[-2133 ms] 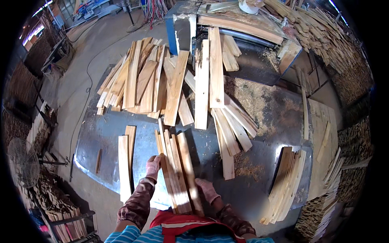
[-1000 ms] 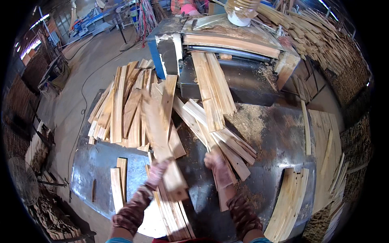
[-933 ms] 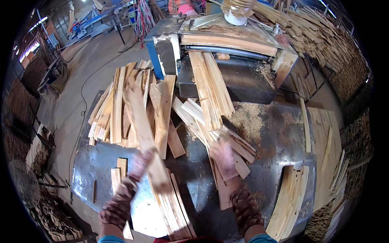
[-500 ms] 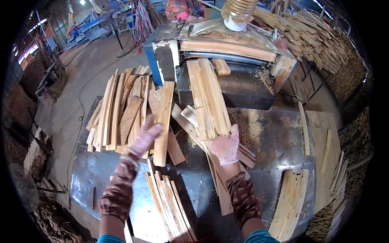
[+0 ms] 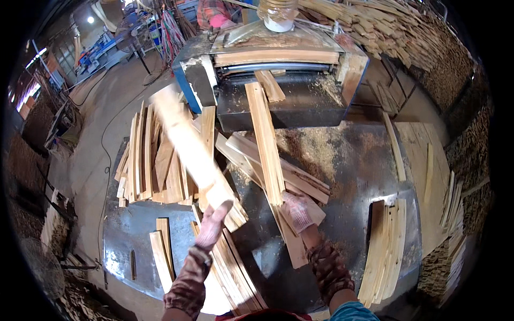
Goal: The person picks up wooden planks from a large stack, carries them to a workbench, and arranges them into smaller piles. They repeatedly move planks between the stack and the workbench, organizing them by size and orientation.
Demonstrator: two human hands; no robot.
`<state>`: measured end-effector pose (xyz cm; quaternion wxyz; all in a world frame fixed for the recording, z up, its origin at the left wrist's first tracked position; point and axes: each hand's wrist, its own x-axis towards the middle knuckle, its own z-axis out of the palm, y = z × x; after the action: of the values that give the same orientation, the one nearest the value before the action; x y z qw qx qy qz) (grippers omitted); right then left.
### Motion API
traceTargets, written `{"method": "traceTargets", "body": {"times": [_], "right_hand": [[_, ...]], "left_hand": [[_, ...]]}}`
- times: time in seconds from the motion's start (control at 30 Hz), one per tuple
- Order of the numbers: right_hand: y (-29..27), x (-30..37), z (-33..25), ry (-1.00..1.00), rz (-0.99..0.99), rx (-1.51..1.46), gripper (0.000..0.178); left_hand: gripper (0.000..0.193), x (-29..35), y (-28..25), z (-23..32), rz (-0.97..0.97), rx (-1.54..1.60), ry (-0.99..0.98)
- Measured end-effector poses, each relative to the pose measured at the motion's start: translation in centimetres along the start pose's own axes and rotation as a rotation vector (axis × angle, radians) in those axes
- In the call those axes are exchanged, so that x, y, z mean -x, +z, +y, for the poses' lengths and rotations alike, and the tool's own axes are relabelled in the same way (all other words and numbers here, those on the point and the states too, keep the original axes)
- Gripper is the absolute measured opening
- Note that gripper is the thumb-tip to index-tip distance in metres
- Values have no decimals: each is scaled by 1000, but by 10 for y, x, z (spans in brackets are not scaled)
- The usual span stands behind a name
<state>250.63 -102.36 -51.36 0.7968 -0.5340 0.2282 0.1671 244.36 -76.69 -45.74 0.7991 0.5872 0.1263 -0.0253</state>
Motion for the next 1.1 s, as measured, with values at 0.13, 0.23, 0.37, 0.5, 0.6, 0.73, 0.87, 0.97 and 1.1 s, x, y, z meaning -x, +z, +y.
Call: {"method": "traceTargets", "body": {"times": [0.13,0.23,0.37,0.5,0.6,0.73,0.87,0.97,1.1], "right_hand": [[-3,-11,18,-342,-47,67,53],[6,-22,23,-652,79,546,86],[46,-16,4,-629,160,1115,112],[23,-22,2,-486,283,1103,91],[4,-2,12,-397,312,1073,73],[-42,60,40,-487,353,1173,62],[-162,109,105,-579,481,777,64],[-224,109,67,-797,784,1001,53],[-289,97,-67,-533,1018,1820,49]], "left_hand": [[57,12,-75,11,170,225,38],[32,3,-141,9,369,291,106],[28,-36,-290,46,-86,545,182],[29,-108,-164,136,371,557,410],[23,-137,-167,102,88,460,285],[36,-154,-162,-53,303,-340,67],[105,-146,-97,-89,318,-1109,-226],[119,-133,-81,-89,419,-1300,-220],[114,-142,-101,-83,477,-1159,-196]]}}
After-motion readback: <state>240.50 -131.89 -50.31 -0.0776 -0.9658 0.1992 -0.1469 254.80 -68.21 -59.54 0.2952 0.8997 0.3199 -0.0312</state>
